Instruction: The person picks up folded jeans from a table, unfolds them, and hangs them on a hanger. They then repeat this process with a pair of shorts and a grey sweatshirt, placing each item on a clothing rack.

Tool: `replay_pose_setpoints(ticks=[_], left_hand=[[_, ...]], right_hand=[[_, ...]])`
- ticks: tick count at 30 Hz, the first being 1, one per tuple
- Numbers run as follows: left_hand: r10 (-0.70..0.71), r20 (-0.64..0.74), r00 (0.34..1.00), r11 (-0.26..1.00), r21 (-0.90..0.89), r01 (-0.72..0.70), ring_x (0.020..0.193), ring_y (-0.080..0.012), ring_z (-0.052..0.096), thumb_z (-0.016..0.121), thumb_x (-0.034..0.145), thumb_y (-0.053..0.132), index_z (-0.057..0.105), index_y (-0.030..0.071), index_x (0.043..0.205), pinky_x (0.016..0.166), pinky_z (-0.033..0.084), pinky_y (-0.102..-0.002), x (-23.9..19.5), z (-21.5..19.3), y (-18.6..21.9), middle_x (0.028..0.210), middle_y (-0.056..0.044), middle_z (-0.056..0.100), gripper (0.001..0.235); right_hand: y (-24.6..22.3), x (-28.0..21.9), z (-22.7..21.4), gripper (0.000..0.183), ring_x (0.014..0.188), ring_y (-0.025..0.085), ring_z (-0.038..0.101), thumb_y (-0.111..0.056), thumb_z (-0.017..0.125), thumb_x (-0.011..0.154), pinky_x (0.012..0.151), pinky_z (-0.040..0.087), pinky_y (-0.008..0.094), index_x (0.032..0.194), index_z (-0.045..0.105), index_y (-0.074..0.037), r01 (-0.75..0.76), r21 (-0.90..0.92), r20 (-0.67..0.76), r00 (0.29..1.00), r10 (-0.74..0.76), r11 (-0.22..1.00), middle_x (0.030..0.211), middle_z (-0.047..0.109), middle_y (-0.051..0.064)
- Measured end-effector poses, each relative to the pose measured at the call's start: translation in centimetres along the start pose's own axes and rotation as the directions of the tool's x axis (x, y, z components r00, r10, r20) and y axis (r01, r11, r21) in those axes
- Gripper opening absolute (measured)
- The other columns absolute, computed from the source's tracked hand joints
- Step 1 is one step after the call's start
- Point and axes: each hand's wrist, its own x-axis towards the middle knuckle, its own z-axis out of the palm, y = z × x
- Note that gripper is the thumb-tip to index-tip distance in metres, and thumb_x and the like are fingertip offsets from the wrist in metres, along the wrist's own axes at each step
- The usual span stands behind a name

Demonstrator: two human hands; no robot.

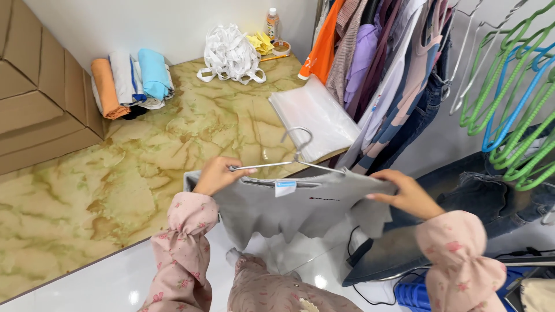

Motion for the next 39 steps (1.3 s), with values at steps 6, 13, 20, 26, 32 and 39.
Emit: replay_pose_setpoints(ticks=[6, 13, 20, 26, 32, 39], left_hand=[[0.179, 0.169, 0.969, 0.973, -0.176, -0.149, 0.059, -0.0199, 0.056, 0.088, 0.073, 0.039, 0.069, 0.013, 0.067, 0.061, 0.045, -0.031, 3.8, 4.0, 0.4, 0.061, -0.008, 0.062, 0.033], [0.374, 0.339, 0.863, 0.895, -0.375, -0.241, 0.089, -0.0215, 0.07, 0.084, 0.081, 0.04, 0.076, 0.013, 0.093, 0.083, 0.051, -0.036, 8.0, 10.5, 6.0, 0.091, -0.007, 0.071, 0.031], [0.43, 0.414, 0.802, 0.876, -0.406, -0.259, 0.091, -0.0264, 0.071, 0.074, 0.093, 0.036, 0.074, 0.013, 0.111, 0.082, 0.057, -0.039, 10.8, 16.4, 12.6, 0.103, -0.011, 0.071, 0.03], [0.455, 0.34, 0.823, 0.813, -0.536, -0.227, 0.102, -0.0261, 0.072, 0.065, 0.1, 0.041, 0.064, 0.019, 0.133, 0.086, 0.058, -0.039, 15.1, 25.2, 16.9, 0.123, -0.01, 0.069, 0.04], [0.489, 0.258, 0.833, 0.643, -0.752, -0.145, 0.138, -0.0333, 0.049, 0.048, 0.108, 0.05, 0.038, 0.011, 0.156, 0.113, 0.042, -0.047, 17.8, 29.6, 26.1, 0.153, -0.017, 0.047, 0.063], [0.515, 0.257, 0.818, 0.62, -0.771, -0.148, 0.145, -0.0392, 0.038, 0.033, 0.11, 0.05, 0.041, 0.012, 0.156, 0.122, 0.03, -0.052, 17.4, 30.0, 34.3, 0.152, -0.022, 0.048, 0.06]], right_hand=[[-2.7, -1.7, -1.5, 0.005, 0.065, 0.012, 0.055, -0.008, 0.073, 0.09, 0.062, 0.049, 0.029, 0.086, 0.074, -0.007, -0.009, 0.36, 0.256, 0.963, -0.09, 0.933, 0.065, 0.061, -0.001], [-0.5, -7.1, -4.3, 0.009, 0.06, 0.017, 0.066, -0.003, 0.068, 0.091, 0.061, 0.055, 0.032, 0.089, 0.076, 0.0, -0.381, 0.556, 0.325, 0.918, 0.229, 0.739, 0.07, 0.075, 0.009], [-0.5, -11.8, -8.5, 0.019, 0.079, 0.02, 0.073, -0.004, 0.068, 0.092, 0.076, 0.058, 0.036, 0.107, 0.076, 0.005, -0.571, 0.545, 0.452, 0.817, 0.359, 0.614, 0.095, 0.081, 0.013], [3.1, -13.7, -8.7, 0.032, 0.078, 0.03, 0.074, 0.001, 0.071, 0.086, 0.074, 0.059, 0.045, 0.116, 0.071, 0.014, -0.518, 0.748, 0.247, 0.798, 0.55, 0.415, 0.092, 0.077, 0.025], [5.4, -14.5, -10.0, 0.032, 0.078, 0.025, 0.073, -0.009, 0.075, 0.086, 0.077, 0.056, 0.042, 0.115, 0.075, 0.004, -0.458, 0.73, 0.06, 0.782, 0.62, 0.508, 0.085, 0.076, 0.021], [4.4, -14.4, -10.1, 0.049, 0.083, 0.025, 0.073, -0.017, 0.069, 0.088, 0.085, 0.056, 0.043, 0.136, 0.068, -0.007, -0.439, 0.621, -0.077, 0.79, 0.608, 0.649, 0.083, 0.079, 0.026]])
